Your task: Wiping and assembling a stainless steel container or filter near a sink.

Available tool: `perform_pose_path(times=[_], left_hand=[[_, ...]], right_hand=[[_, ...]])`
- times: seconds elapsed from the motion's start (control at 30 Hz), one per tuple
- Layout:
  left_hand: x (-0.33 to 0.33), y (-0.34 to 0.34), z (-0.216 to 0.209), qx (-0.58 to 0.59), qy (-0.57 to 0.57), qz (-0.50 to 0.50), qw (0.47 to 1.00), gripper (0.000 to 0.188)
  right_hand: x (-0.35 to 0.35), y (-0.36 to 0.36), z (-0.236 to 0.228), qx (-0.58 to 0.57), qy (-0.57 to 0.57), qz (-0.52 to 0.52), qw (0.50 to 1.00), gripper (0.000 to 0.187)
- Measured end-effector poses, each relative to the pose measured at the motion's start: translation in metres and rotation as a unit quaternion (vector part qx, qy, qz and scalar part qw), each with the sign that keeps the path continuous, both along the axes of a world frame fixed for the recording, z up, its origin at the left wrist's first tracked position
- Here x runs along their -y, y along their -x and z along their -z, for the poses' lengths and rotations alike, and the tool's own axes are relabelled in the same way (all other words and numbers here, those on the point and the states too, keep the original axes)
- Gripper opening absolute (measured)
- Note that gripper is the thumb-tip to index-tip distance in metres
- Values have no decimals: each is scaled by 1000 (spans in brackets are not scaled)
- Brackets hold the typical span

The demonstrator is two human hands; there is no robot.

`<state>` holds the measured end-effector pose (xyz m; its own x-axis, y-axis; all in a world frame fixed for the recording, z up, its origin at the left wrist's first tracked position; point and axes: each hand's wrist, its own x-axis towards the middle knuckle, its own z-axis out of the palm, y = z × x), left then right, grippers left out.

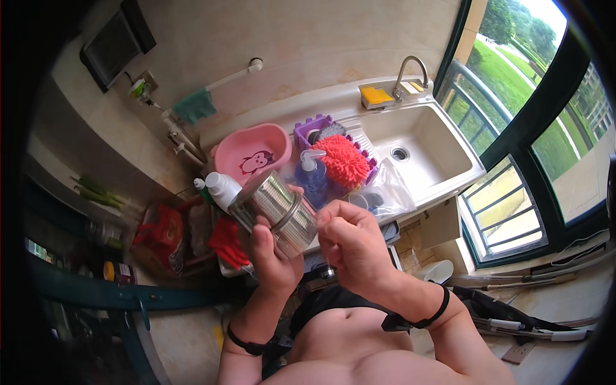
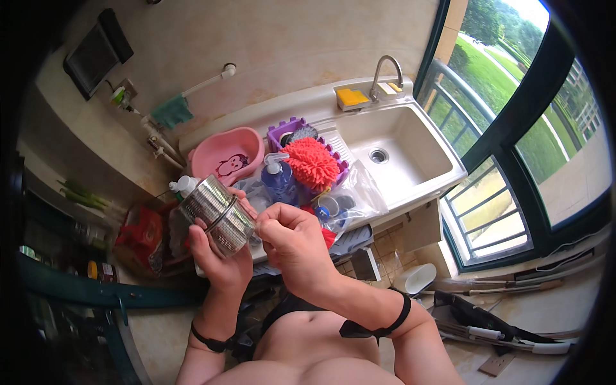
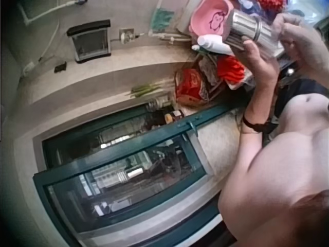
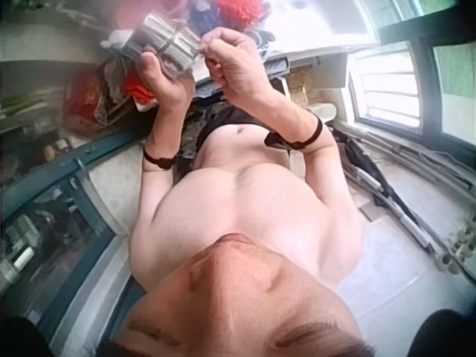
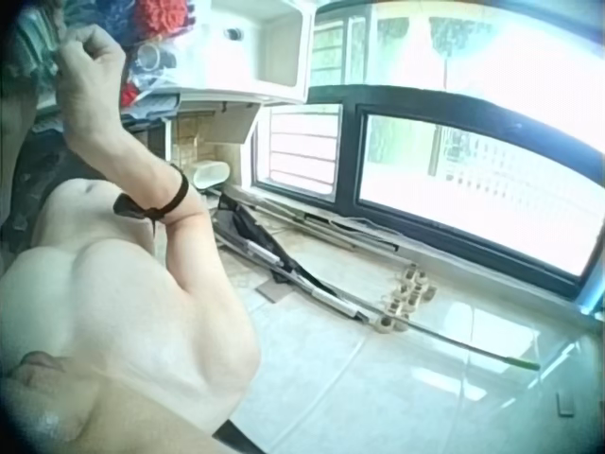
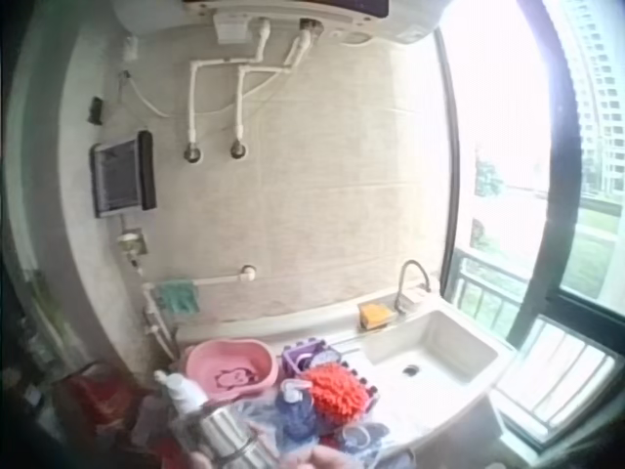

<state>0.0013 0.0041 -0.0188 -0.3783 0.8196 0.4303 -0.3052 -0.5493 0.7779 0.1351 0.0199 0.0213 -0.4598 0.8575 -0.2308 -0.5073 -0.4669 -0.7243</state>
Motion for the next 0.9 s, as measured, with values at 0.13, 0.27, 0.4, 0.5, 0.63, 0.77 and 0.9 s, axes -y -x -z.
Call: perform_pose_path(times=[0.13,0.27,0.4,0.5,0.63,0.77,0.9], left_hand=[[-1,5,-14,139,36,107,984,62],[-2,21,-20,235,83,211,945,58],[-3,21,-22,263,95,230,932,57],[-4,23,-19,260,91,252,927,59],[-5,26,-17,278,82,300,909,61],[-6,30,-18,276,93,321,901,64],[-6,30,-16,242,74,305,918,68]], right_hand=[[-9,-6,3,24,-58,23,998,7],[-17,-8,0,42,-67,-22,997,7],[-15,-11,4,81,-195,-39,977,11],[-14,-12,7,52,-193,-55,978,10],[-11,-12,11,113,-304,-18,946,10],[-12,-18,7,190,-430,8,882,13],[-8,-19,-1,138,-316,-34,938,14]])
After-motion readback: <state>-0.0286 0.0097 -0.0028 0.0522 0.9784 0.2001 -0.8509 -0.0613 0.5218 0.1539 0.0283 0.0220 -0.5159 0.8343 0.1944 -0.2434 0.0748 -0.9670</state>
